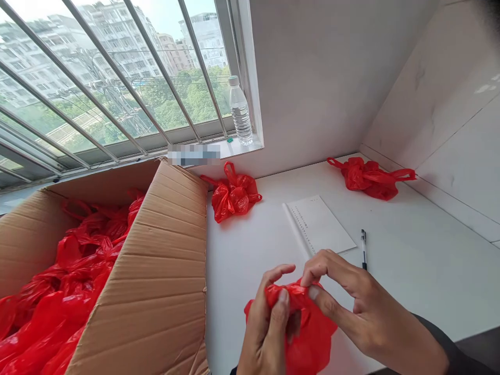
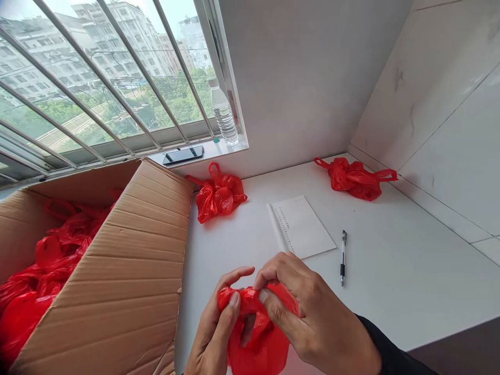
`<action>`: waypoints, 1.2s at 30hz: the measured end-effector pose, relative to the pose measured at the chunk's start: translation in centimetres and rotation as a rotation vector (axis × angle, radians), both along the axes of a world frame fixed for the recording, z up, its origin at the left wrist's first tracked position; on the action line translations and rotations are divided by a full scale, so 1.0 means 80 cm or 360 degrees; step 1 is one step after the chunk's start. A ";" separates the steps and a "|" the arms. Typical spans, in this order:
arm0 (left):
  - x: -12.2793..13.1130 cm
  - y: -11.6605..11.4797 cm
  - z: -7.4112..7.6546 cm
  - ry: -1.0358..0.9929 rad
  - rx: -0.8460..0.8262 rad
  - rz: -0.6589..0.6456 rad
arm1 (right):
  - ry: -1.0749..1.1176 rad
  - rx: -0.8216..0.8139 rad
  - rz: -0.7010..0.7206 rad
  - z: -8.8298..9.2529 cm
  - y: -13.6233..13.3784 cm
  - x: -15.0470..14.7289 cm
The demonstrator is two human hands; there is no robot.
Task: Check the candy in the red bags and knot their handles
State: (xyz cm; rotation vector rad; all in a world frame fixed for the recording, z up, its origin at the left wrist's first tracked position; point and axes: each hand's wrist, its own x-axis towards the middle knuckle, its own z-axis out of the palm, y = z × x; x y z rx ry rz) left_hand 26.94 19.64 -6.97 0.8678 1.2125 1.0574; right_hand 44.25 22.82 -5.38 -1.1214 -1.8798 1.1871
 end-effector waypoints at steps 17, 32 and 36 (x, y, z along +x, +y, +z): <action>-0.036 0.016 -0.025 -0.0208 0.0096 -0.0221 | -0.0073 0.0112 0.0187 -0.028 0.006 -0.011; -0.019 0.003 -0.069 0.1135 0.1355 0.0283 | 0.0212 -0.0653 0.0378 -0.055 0.031 -0.021; -0.013 0.006 -0.068 0.0995 0.1373 0.0479 | 0.0262 -0.0642 0.0358 -0.050 0.035 -0.021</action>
